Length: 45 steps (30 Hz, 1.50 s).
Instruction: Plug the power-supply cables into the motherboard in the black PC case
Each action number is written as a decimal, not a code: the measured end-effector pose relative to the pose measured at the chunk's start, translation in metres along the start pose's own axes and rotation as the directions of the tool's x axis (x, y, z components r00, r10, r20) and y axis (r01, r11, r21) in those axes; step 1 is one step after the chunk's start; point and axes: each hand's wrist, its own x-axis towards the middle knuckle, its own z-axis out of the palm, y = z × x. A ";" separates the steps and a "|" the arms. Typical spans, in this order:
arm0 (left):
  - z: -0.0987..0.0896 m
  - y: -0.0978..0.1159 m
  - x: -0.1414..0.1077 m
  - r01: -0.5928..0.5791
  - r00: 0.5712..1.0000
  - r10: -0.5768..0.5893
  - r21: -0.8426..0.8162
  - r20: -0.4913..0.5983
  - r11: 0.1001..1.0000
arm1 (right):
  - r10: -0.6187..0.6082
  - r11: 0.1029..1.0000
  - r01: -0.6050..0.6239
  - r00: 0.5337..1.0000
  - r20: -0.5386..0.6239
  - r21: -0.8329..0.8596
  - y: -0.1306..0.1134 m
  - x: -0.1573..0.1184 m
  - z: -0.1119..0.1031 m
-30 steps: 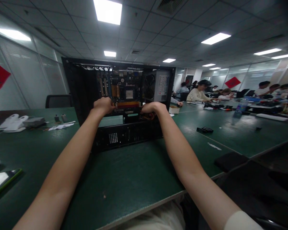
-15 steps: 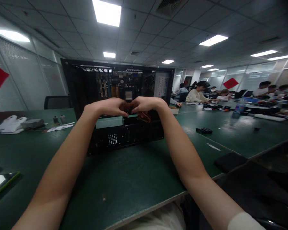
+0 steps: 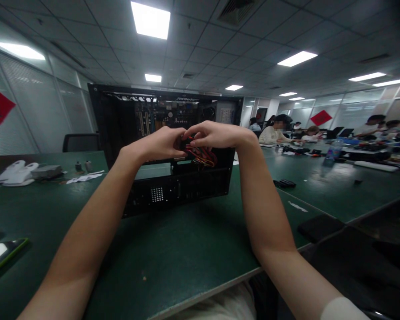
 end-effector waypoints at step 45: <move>0.004 -0.015 0.004 -0.094 0.978 0.082 -0.052 -0.191 0.994 | -0.048 0.982 0.067 0.993 -0.107 0.178 0.026 0.013 0.006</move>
